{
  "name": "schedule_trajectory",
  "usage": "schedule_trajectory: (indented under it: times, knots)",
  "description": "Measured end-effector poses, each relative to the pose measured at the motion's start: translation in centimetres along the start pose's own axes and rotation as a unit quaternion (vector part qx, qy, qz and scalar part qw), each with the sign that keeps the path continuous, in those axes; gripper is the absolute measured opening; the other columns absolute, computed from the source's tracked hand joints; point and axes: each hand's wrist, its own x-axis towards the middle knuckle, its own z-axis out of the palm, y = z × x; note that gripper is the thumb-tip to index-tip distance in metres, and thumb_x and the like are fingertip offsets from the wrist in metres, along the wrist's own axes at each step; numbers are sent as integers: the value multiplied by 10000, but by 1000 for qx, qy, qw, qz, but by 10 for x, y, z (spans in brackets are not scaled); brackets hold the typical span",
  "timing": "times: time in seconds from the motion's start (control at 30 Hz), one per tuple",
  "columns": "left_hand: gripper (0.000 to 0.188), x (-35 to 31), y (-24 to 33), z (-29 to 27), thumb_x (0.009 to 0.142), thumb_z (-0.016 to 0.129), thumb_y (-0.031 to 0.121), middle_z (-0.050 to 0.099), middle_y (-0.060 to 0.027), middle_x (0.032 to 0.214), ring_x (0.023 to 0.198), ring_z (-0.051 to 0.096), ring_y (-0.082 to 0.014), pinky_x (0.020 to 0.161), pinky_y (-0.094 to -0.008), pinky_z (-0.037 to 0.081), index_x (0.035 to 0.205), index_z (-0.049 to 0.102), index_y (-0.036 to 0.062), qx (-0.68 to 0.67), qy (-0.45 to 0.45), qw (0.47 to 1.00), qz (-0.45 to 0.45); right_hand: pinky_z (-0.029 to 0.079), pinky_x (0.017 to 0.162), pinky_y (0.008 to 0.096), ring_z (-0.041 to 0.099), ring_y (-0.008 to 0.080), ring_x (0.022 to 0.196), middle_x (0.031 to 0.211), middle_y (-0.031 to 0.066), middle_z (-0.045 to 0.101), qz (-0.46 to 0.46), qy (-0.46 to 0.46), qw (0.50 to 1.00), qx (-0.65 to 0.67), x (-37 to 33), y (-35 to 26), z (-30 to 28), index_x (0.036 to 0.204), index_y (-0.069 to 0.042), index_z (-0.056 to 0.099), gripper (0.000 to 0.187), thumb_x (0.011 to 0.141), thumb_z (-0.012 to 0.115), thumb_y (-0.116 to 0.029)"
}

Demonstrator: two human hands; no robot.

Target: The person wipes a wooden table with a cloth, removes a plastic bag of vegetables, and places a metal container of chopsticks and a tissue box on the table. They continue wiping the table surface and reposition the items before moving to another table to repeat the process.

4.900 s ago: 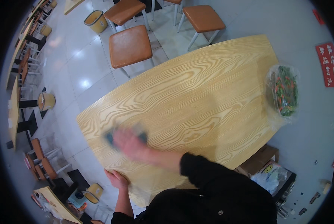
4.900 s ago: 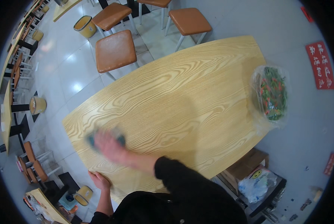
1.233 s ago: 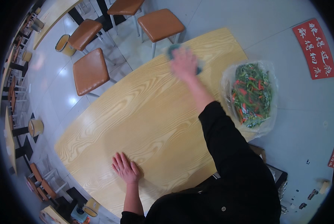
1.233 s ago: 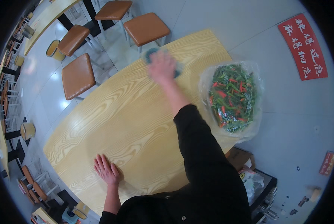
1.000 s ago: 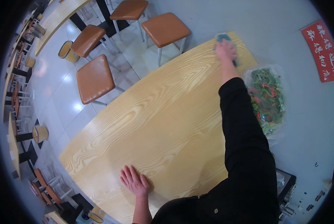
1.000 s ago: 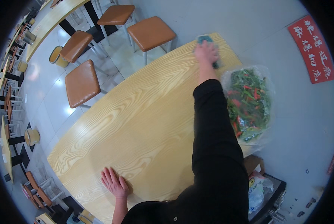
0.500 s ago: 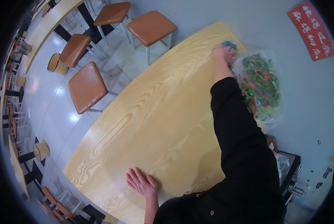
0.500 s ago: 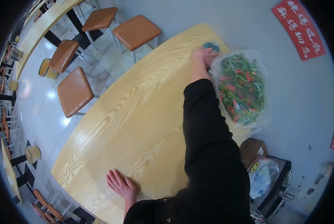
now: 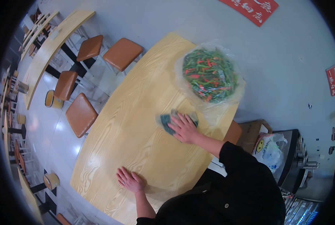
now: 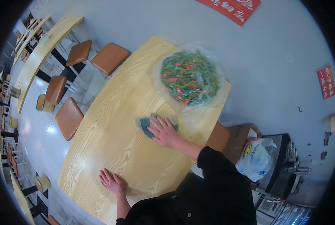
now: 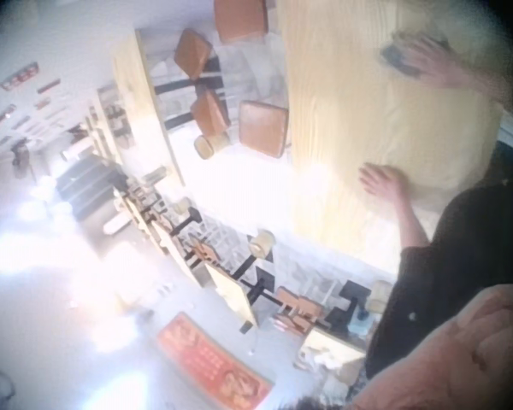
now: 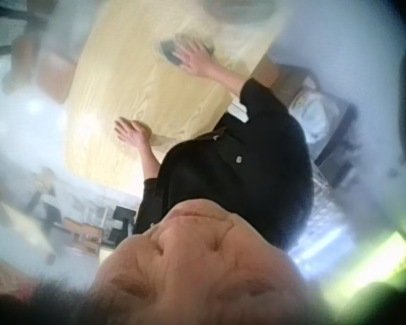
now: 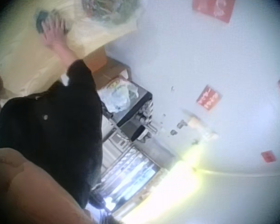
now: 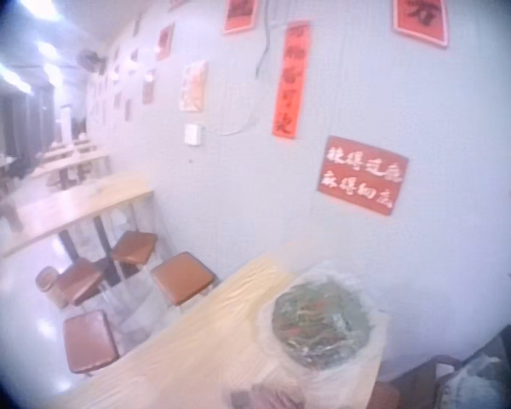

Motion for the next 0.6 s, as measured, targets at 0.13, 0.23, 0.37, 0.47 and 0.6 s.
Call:
schedule_trajectory:
  times: [0.13, 0.23, 0.37, 0.47, 0.6]
  knots:
    - [632, 1, -3, 5, 947, 318, 441, 236, -102, 1556, 1432, 193, -329, 1134, -509, 137, 1491, 279, 121, 22, -10, 1000, 6, 211, 1107, 569, 303, 375, 1368, 1459, 94, 399, -80, -46, 994, 51, -76, 65, -32, 1298, -178, 549, 530, 801, 604, -352]
    - [609, 2, -3, 8, 962, 311, 409, 234, -104, 1555, 1427, 201, -336, 1130, -502, 167, 1491, 272, 109, 64, -1, 998, 9, 241, 1100, 553, 366, 361, 1321, 1417, 90, 449, -48, -40, 998, 28, -111, 138, -45, 1281, -169, 562, 521, 788, 613, -327]
    - [561, 3, 2, 9, 971, 345, 297, 255, -169, 1531, 1387, 257, -377, 1120, -478, 223, 1469, 287, 45, 57, 16, 998, 22, 324, 1043, 529, 463, 333, 1208, 1310, 110, 523, 9, 23, 1000, -3, -136, 238, -55, 1167, -116, 618, 426, 780, 609, -293]
    - [578, 0, 19, 9, 964, 374, 305, 265, -237, 1503, 1369, 274, -406, 1126, -488, 217, 1448, 298, -2, 39, -26, 999, -20, 379, 1018, 474, 495, 332, 1178, 1240, 128, 550, 166, -49, 984, 34, -133, 315, -59, 1010, -77, 649, 282, 806, 587, -262]
    - [619, -25, 51, 13, 946, 407, 327, 270, -277, 1482, 1361, 277, -424, 1137, -482, 203, 1436, 297, -34, 40, -47, 997, -42, 364, 1040, 463, 439, 350, 1249, 1308, 145, 510, 232, 255, 930, 124, -109, 389, -57, 1126, -65, 613, 328, 847, 543, -224]
